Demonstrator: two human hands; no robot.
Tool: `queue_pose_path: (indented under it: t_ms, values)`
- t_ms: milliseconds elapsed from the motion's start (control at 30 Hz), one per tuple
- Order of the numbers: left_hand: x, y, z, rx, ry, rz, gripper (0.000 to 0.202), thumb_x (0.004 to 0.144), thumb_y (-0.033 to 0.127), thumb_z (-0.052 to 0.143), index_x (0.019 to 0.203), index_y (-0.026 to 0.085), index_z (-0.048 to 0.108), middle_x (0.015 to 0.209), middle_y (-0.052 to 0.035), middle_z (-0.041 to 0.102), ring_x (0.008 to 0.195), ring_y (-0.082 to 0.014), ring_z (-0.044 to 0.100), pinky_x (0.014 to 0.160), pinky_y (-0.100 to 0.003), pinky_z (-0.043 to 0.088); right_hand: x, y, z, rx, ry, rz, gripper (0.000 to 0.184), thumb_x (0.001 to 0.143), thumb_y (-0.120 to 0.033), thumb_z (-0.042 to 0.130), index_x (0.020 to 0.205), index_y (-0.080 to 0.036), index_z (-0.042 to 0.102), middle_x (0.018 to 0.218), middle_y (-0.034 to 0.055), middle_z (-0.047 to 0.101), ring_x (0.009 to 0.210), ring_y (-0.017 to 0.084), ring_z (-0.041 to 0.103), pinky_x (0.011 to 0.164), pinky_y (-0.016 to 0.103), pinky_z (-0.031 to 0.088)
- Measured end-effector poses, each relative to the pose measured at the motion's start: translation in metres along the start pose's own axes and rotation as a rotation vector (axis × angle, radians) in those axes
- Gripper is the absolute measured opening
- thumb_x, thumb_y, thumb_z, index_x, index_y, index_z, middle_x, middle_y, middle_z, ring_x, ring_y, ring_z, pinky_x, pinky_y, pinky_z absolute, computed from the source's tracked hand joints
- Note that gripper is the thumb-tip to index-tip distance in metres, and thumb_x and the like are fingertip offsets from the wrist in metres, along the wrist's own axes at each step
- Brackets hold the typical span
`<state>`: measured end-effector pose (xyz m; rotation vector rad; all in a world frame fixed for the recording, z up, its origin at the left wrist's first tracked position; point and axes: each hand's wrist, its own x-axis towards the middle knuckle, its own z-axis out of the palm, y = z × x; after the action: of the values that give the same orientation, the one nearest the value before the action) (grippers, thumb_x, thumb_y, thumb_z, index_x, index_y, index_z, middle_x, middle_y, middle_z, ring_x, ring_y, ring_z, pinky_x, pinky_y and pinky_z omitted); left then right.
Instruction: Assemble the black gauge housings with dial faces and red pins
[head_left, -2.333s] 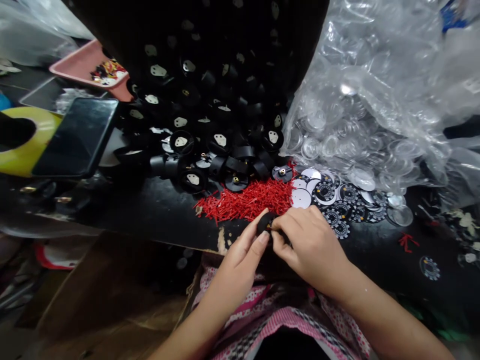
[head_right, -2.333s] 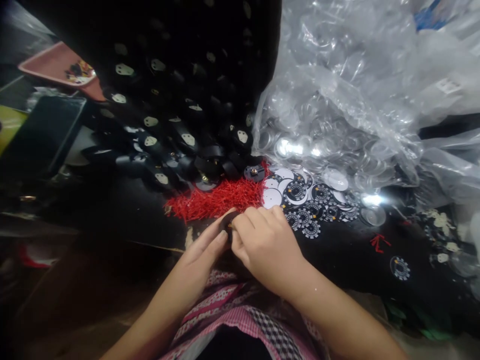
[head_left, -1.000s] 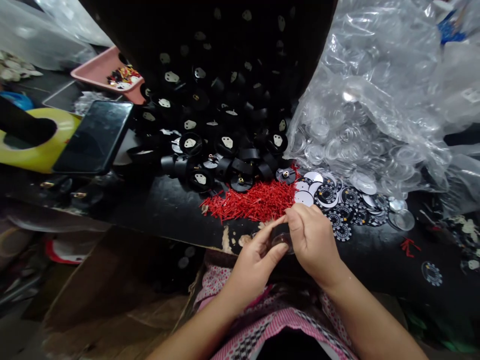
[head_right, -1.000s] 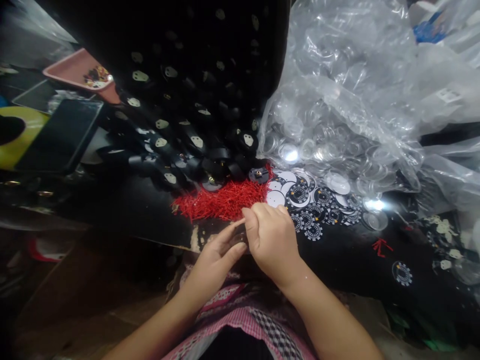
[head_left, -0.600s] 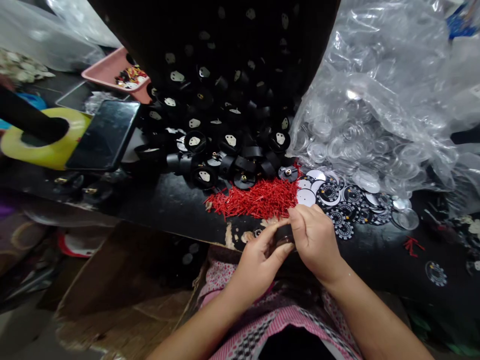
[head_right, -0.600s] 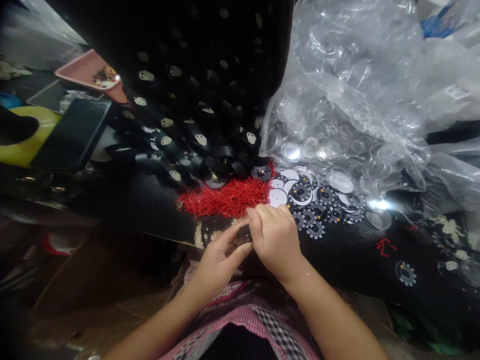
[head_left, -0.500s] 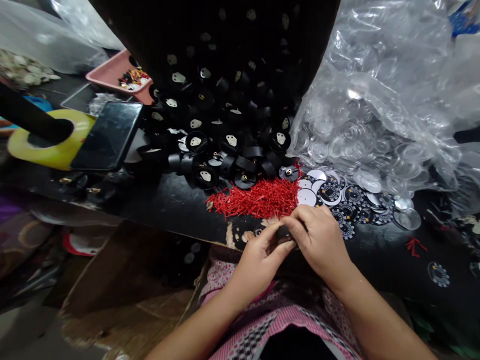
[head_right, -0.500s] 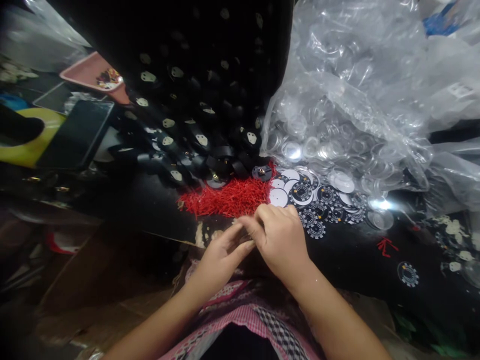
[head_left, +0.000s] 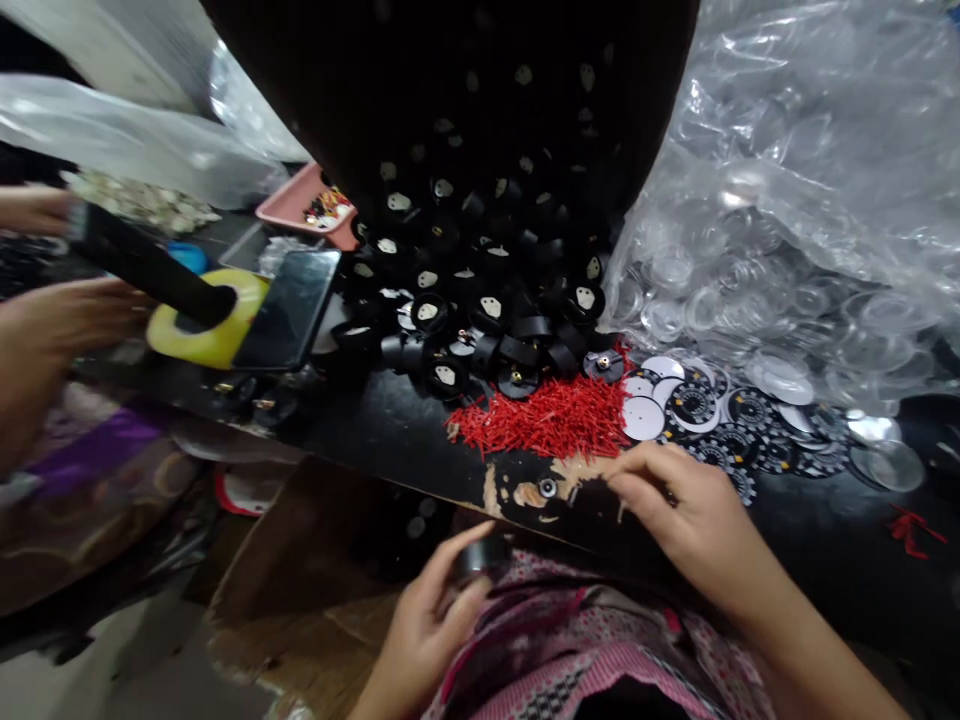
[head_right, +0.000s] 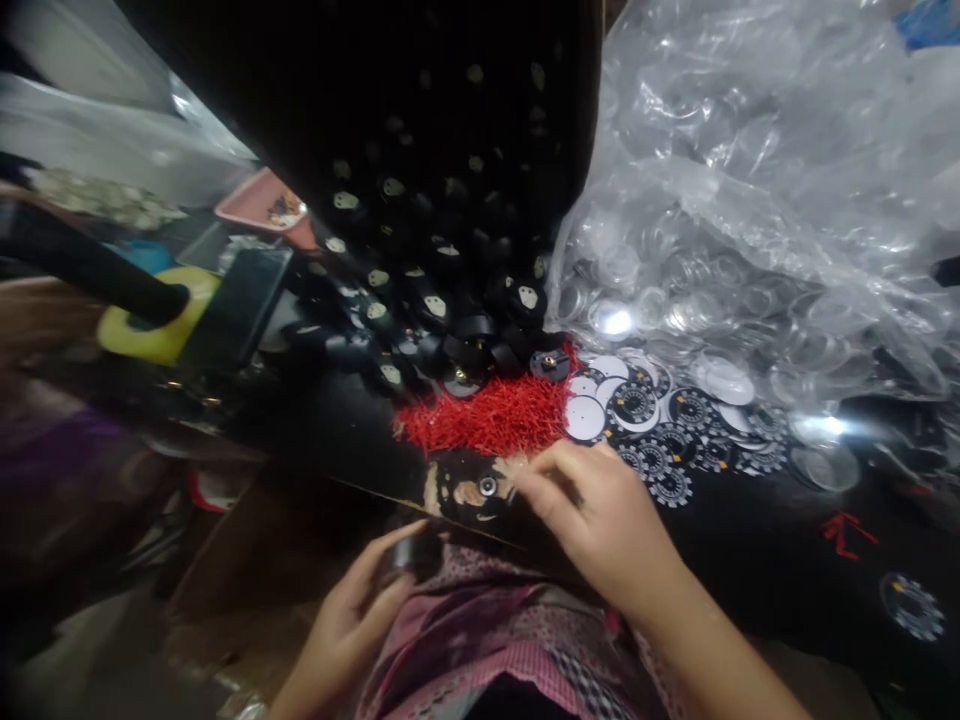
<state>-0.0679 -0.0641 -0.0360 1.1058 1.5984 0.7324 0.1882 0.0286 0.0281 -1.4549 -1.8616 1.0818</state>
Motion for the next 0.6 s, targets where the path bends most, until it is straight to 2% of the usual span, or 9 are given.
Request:
queue_pose_path:
  t_ms: [33, 100, 167, 233, 300, 367, 433, 500, 600]
  values:
    - [-0.003, -0.011, -0.017, 0.12, 0.153, -0.011, 0.039, 0.092, 0.041, 0.055, 0.127, 0.027, 0.06, 0.126, -0.009, 0.067, 0.118, -0.0303, 0.061, 0.105, -0.048, 0.043, 0.002, 0.0, 0.001, -0.007, 0.019, 0.033, 0.031, 0.099, -0.045, 0.048, 0.082, -0.024, 0.063, 0.072, -0.0036, 0.065, 0.068, 0.015, 0.056, 0.067, 0.028, 0.036]
    - [0.0, -0.019, -0.043, 0.384, 0.4, 0.102, 0.041, 0.089, 0.04, 0.058, 0.127, 0.024, 0.059, 0.139, -0.0122, 0.058, 0.133, -0.0332, 0.048, 0.114, -0.052, 0.031, 0.007, -0.001, 0.007, -0.019, -0.009, 0.044, 0.028, 0.098, -0.04, 0.049, 0.079, -0.024, 0.062, 0.072, -0.0034, 0.065, 0.069, 0.015, 0.056, 0.068, 0.029, 0.037]
    - [0.016, -0.007, -0.055, 0.526, 0.509, 0.266, 0.041, 0.091, 0.036, 0.056, 0.129, 0.024, 0.057, 0.141, -0.0119, 0.055, 0.136, -0.0302, 0.045, 0.116, -0.049, 0.029, 0.011, -0.006, 0.016, -0.021, -0.099, -0.017, 0.025, 0.098, -0.035, 0.049, 0.079, -0.023, 0.061, 0.076, -0.003, 0.067, 0.072, 0.015, 0.058, 0.071, 0.03, 0.038]
    - [0.044, 0.018, -0.056, 0.506, 0.496, 0.349, 0.036, 0.095, 0.034, 0.05, 0.129, 0.023, 0.056, 0.13, -0.0099, 0.062, 0.123, -0.0245, 0.056, 0.109, -0.042, 0.04, 0.013, -0.012, 0.021, -0.047, -0.156, -0.07, 0.025, 0.098, -0.032, 0.048, 0.078, -0.023, 0.061, 0.079, -0.0025, 0.068, 0.075, 0.016, 0.059, 0.073, 0.031, 0.038]
    - [0.078, 0.044, -0.05, 0.51, 0.465, 0.293, 0.039, 0.094, 0.039, 0.051, 0.129, 0.021, 0.056, 0.123, -0.0099, 0.066, 0.108, -0.0237, 0.064, 0.098, -0.039, 0.048, 0.01, -0.015, 0.022, -0.091, -0.158, -0.073, 0.025, 0.098, -0.032, 0.048, 0.079, -0.023, 0.061, 0.078, -0.002, 0.068, 0.074, 0.017, 0.059, 0.073, 0.032, 0.038]
    - [0.108, 0.062, -0.045, 0.513, 0.467, 0.26, 0.041, 0.09, 0.042, 0.057, 0.123, 0.019, 0.06, 0.112, -0.0107, 0.069, 0.098, -0.0262, 0.066, 0.094, -0.042, 0.05, 0.005, -0.014, 0.018, -0.128, -0.141, -0.039, 0.025, 0.098, -0.032, 0.047, 0.081, -0.023, 0.062, 0.08, -0.0015, 0.069, 0.076, 0.017, 0.061, 0.074, 0.033, 0.04]
    - [0.131, 0.069, -0.041, 0.508, 0.462, 0.248, 0.041, 0.086, 0.042, 0.063, 0.118, 0.018, 0.063, 0.106, -0.0109, 0.07, 0.093, -0.0279, 0.066, 0.092, -0.044, 0.05, 0.0, -0.008, 0.012, -0.165, -0.135, -0.004, 0.024, 0.099, -0.032, 0.047, 0.084, -0.024, 0.064, 0.084, -0.001, 0.07, 0.08, 0.018, 0.062, 0.076, 0.034, 0.041]
    - [0.143, 0.068, -0.039, 0.489, 0.454, 0.237, 0.043, 0.082, 0.041, 0.066, 0.119, 0.018, 0.064, 0.105, -0.0102, 0.069, 0.09, -0.0278, 0.065, 0.091, -0.046, 0.05, -0.001, 0.0, 0.005, -0.233, -0.094, 0.018, 0.023, 0.099, -0.031, 0.047, 0.088, -0.024, 0.066, 0.088, 0.0005, 0.071, 0.084, 0.02, 0.064, 0.078, 0.035, 0.043]
    - [0.143, 0.062, -0.036, 0.318, 0.468, 0.215, 0.047, 0.08, 0.039, 0.07, 0.122, 0.021, 0.063, 0.107, -0.0071, 0.068, 0.093, -0.0269, 0.065, 0.093, -0.045, 0.051, 0.008, 0.017, -0.005, -0.486, 0.067, 0.041, 0.022, 0.096, -0.031, 0.054, 0.111, -0.021, 0.066, 0.102, 0.0078, 0.068, 0.093, 0.026, 0.063, 0.083, 0.041, 0.046]
